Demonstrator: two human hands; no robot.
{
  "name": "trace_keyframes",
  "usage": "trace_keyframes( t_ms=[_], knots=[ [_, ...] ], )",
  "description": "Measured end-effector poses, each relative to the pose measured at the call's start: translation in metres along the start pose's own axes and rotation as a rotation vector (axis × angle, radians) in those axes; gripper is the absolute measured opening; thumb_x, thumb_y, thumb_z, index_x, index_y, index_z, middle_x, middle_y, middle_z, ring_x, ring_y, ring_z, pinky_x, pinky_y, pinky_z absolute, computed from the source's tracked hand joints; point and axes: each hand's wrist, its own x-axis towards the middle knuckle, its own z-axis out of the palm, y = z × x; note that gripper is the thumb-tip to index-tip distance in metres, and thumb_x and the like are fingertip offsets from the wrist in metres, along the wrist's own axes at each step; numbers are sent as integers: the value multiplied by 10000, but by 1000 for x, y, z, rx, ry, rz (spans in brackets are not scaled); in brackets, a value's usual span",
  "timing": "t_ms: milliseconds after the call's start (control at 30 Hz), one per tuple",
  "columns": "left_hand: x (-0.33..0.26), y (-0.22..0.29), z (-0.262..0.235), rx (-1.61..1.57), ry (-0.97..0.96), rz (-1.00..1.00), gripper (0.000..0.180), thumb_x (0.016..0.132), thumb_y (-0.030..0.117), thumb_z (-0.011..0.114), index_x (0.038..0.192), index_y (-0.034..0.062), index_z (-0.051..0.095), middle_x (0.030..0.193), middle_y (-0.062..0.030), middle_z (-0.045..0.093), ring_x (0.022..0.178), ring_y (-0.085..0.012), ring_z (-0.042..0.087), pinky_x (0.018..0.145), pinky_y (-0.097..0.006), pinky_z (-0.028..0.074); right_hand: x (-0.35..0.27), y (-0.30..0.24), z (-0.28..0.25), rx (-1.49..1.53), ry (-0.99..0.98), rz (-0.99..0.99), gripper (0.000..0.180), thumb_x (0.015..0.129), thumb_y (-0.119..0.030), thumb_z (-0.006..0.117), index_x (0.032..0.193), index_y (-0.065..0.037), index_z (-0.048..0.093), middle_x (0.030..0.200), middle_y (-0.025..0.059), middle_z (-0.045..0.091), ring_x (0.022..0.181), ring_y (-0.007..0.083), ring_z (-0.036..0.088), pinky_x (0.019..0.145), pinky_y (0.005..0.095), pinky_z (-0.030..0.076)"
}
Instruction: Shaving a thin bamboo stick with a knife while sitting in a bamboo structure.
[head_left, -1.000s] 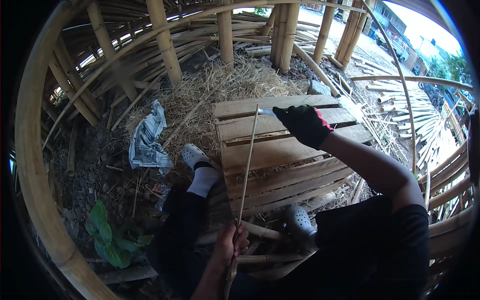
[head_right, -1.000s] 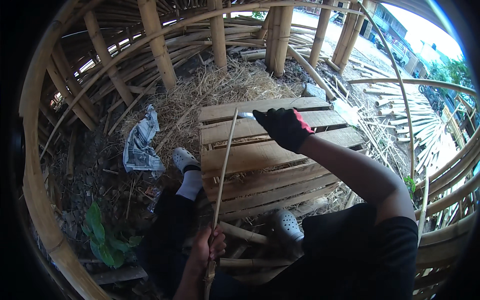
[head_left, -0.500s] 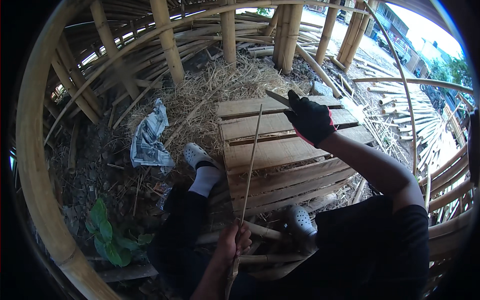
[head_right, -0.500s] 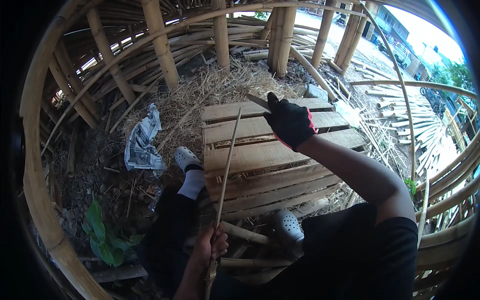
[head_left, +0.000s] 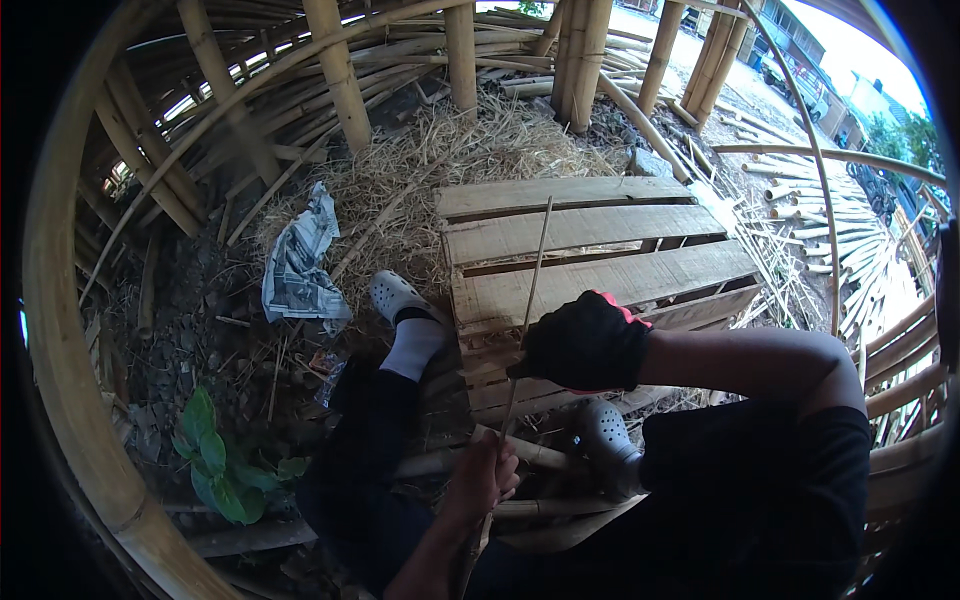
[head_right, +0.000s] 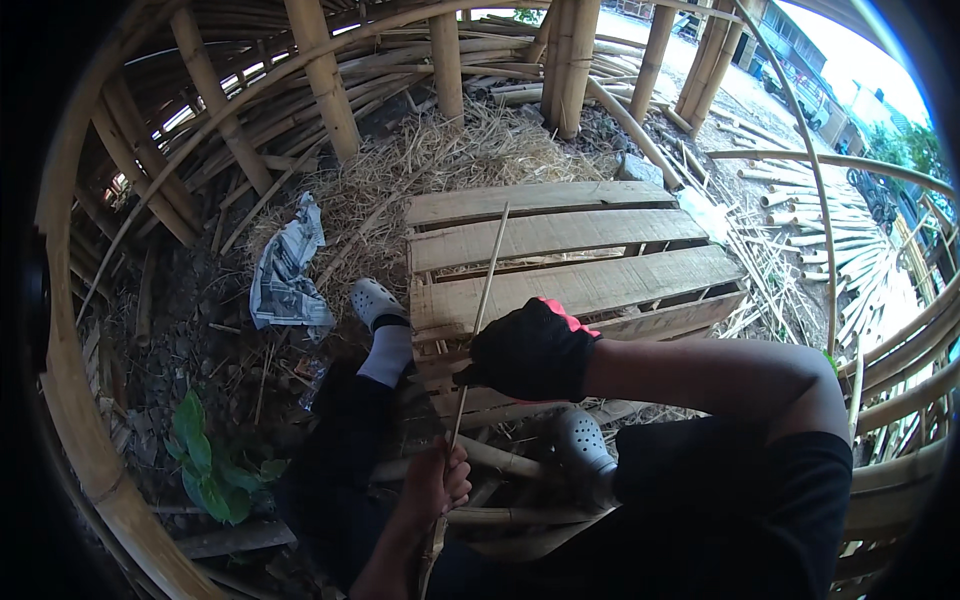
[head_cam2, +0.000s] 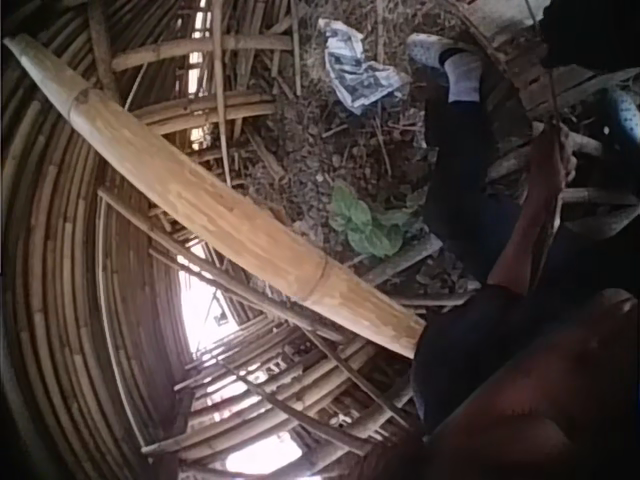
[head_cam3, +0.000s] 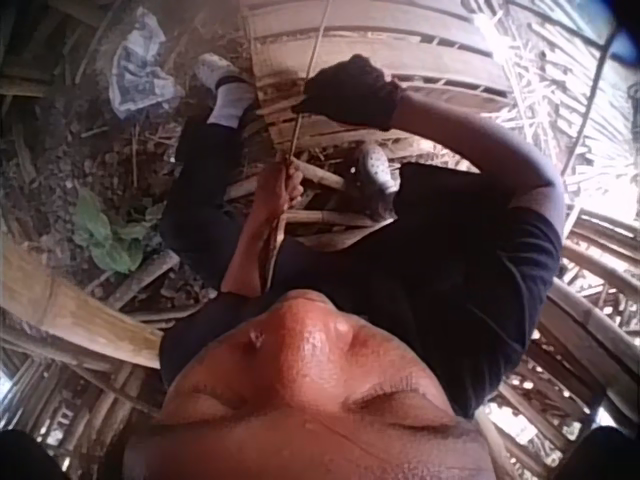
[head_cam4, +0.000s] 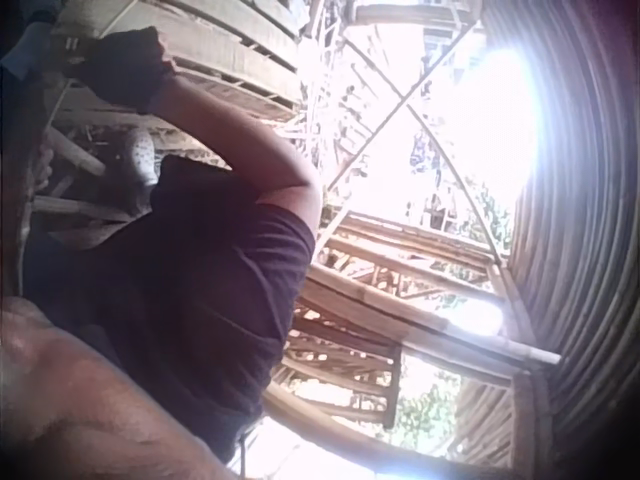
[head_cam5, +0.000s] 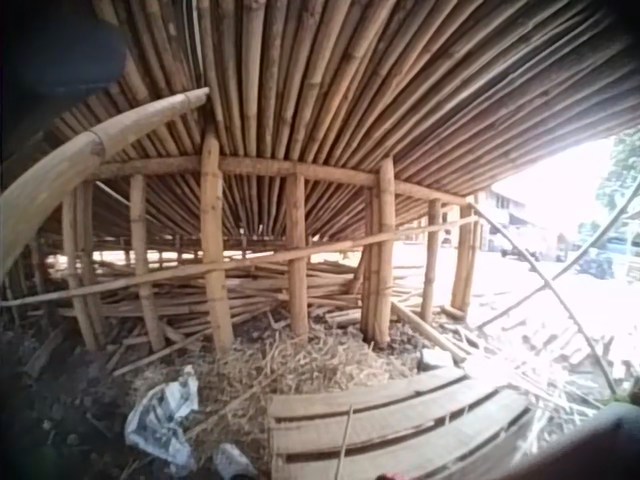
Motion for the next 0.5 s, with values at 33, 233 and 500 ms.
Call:
trace_keyframes(
  t_ms=[33, 233, 500],
  knots=[
    [0, 1, 1, 0, 0, -9, 497, 992, 614, 347, 811, 152, 390, 475, 53, 281, 343, -52, 259, 354, -227, 207, 0, 0, 6, -13, 107, -42, 509, 916, -600, 505, 794, -137, 679, 680, 56, 652, 644, 265, 674, 528, 397, 517],
    [-1, -2, -3, 11, 17, -13, 476, 1012, 577, 321, 807, 153, 392, 485, 55, 284, 351, -48, 252, 361, -224, 210, 2, -2, 7, 21, 90, -10, 478, 911, -602, 507, 791, -170, 674, 665, 27, 642, 621, 248, 673, 503, 393, 505],
    [-2, 0, -1, -44, 32, -46, 457, 1021, 555, 318, 802, 161, 393, 497, 57, 273, 363, -56, 242, 375, -241, 194, 14, 25, 4, -31, 48, 17, 438, 903, -582, 530, 791, -186, 682, 662, 13, 643, 614, 233, 668, 497, 376, 501]
  ],
)
